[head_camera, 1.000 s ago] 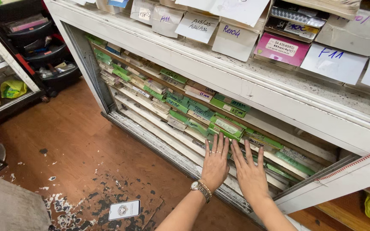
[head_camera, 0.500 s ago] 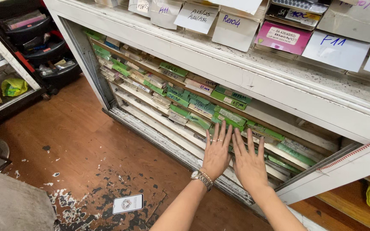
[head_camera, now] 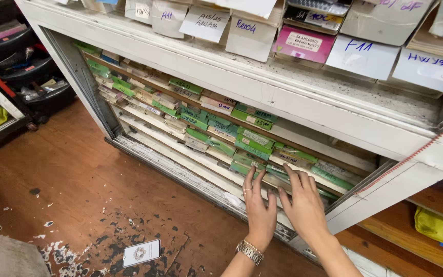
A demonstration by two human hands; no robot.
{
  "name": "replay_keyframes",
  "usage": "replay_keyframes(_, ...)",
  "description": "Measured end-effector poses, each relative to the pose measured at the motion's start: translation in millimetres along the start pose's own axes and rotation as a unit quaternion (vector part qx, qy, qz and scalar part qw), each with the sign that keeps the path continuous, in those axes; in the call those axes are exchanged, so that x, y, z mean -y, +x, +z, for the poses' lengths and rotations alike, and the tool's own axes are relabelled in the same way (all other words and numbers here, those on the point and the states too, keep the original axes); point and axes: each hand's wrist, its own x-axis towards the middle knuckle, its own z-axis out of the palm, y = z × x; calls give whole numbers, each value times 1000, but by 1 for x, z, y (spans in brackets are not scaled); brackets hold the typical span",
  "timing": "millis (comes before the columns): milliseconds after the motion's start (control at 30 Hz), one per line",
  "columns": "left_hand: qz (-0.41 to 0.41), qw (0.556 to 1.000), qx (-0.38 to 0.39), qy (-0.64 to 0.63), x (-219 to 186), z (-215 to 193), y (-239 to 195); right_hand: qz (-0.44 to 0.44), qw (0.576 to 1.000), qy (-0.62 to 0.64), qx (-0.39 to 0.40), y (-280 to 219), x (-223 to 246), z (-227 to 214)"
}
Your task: The person retrieves small boxes and packaged phone screen protectors from a glass display cabinet, places them on the counter, and uses a blue marker to write labels on the plastic packaging. The person then stacks the labeled packages on the counter.
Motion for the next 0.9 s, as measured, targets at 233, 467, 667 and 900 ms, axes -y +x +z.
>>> replay_keyframes(233,-23,992,-110,-54,-39,10,12,-29,996,82,-37,12,8,-29)
replay_keyframes(467,-103,979,-177,-20,-120,-16,44,8,978,199,53,29,66,-97)
replay_keyframes(667,-117,972,-199,-40,-225,-46,83,6,966,251,69,50,128,-198)
replay_keyframes(900,-120,973,-193,-49,-374,-70,120,60,959,269,62,63,181,-339)
